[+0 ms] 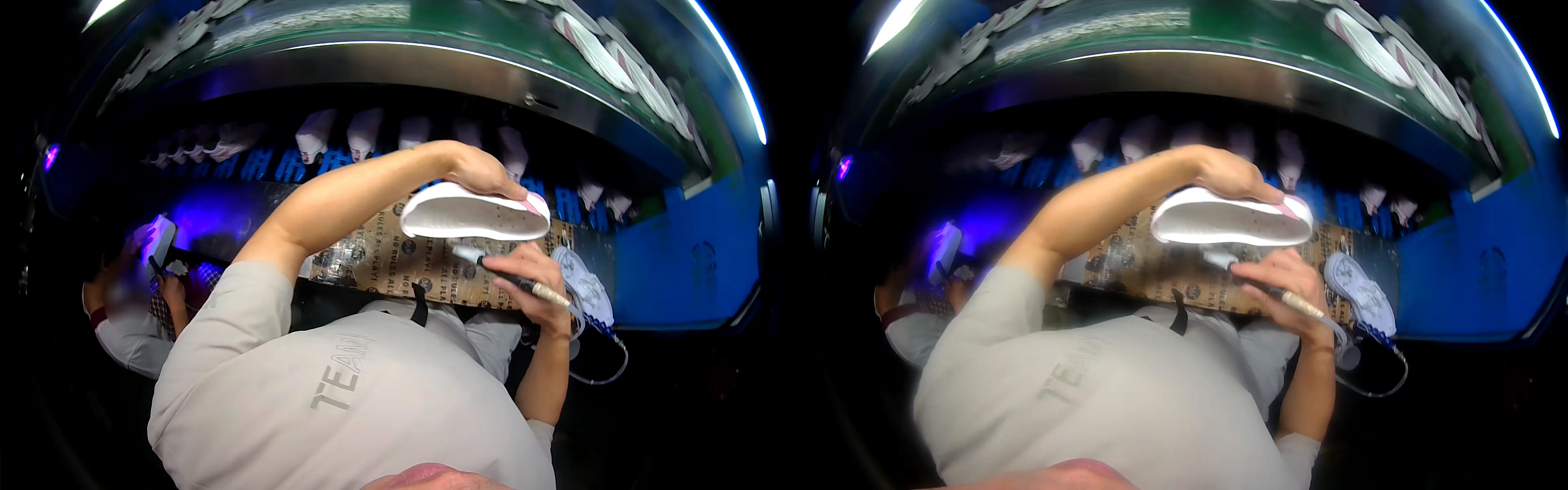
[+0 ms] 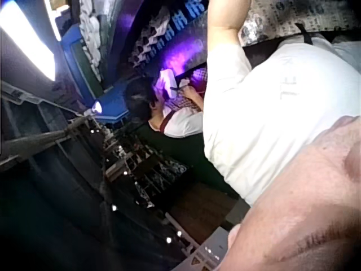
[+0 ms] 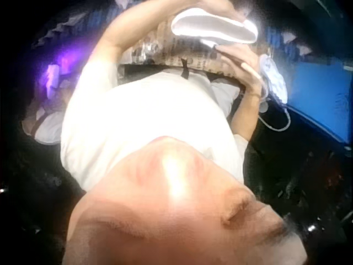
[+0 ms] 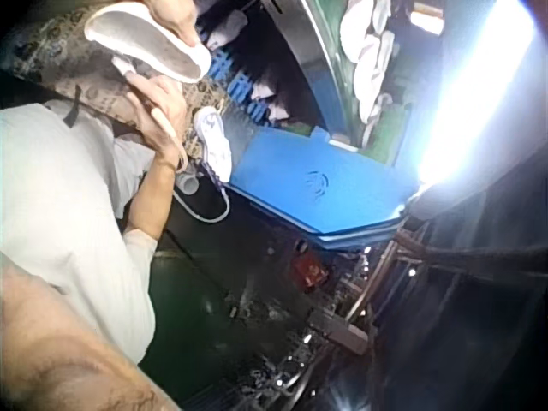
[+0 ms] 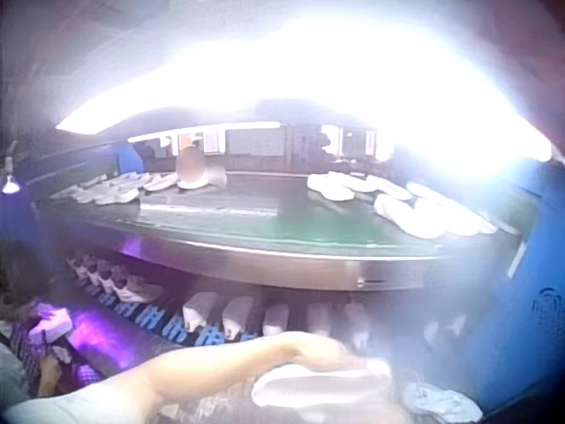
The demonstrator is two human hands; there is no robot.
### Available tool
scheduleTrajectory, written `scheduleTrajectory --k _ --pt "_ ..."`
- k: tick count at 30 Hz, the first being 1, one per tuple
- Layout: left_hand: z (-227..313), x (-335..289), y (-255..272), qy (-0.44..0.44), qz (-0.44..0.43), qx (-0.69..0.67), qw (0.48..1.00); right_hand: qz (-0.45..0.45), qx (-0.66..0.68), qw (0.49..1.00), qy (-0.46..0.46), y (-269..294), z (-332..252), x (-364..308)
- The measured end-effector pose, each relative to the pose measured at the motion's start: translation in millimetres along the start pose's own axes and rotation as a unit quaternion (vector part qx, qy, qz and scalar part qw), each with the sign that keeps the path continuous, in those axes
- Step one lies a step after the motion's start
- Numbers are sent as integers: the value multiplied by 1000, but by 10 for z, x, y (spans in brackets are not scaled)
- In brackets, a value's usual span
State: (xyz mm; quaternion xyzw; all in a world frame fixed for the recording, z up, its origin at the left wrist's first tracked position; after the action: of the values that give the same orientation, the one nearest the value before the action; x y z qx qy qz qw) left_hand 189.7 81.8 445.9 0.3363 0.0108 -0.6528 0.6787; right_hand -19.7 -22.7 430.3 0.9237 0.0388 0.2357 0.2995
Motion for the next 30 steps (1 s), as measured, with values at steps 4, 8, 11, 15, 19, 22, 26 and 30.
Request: scheduleTrajectory --k 4,8,11,15,19,22,26,30 --pt "-18 -24 36 18 0 24 1000 37 -72 997 -11 69 21 -64" --pt "89 -125 45 32 17 58 998 52 -35 998 -32 151 91 -171" --pt "175 -180 58 42 24 72 996 59 -63 996 -29 210 112 -200" --pt "-7 -129 107 39 17 63 997 34 -58 997 -43 310 112 -255" --pt "-242 -10 156 42 -5 9 999 48 -96 993 -45 338 192 -312" --pt "-148 -76 120 51 10 22 998 67 -51 996 -28 382 190 -348" --pt "-192 -36 129 48 2 -19 999 69 -123 990 -12 359 240 -372" --pt "33 -179 252 -51 151 -93 983 178 67 982 -13 460 238 -552"
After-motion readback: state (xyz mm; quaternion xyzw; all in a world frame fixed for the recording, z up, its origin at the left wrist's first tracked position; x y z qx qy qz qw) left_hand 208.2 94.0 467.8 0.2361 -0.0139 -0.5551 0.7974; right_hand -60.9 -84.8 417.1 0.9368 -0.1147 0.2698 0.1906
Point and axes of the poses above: each hand's wrist, its own x-axis towards the middle knuckle, its own y-axis out of the back of the hand, z = x × y, the point moved 2 cm from there along x, towards the middle knuckle, and after that the axes turned 2 degrees about -y, right-handed, at the moved point
